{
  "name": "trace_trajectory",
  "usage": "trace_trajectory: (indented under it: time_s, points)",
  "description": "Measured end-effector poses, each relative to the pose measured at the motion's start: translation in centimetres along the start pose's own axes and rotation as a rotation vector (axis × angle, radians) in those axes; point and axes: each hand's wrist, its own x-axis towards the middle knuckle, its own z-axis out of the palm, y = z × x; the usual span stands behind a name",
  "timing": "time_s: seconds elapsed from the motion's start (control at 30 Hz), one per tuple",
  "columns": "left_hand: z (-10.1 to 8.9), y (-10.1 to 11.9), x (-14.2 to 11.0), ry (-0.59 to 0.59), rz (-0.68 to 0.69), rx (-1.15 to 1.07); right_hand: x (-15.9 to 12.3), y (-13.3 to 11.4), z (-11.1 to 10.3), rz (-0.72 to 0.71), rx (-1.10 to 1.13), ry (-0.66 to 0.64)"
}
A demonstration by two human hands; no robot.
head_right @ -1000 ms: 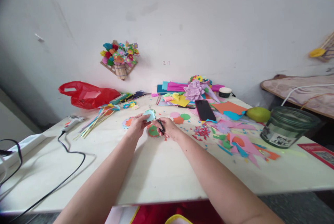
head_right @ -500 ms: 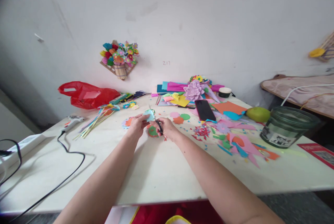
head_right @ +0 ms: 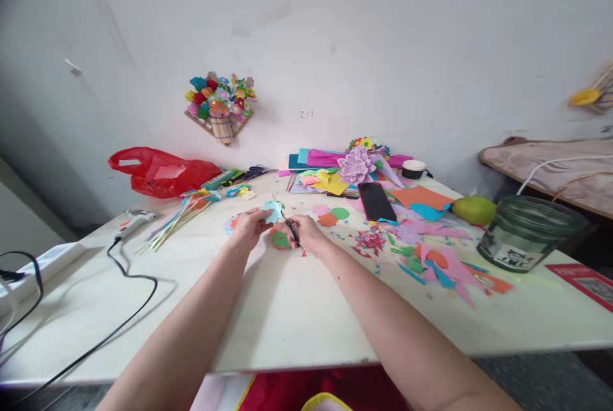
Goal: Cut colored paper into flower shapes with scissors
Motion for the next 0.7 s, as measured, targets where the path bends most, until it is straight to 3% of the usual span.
trace_trajectory:
  time_s: [0.7]
  points:
    - [-1.3,0.8,-0.2,-0.051,-0.078,0.019,-0.7,-1.2,0.3,0.106,-0.110,0.025]
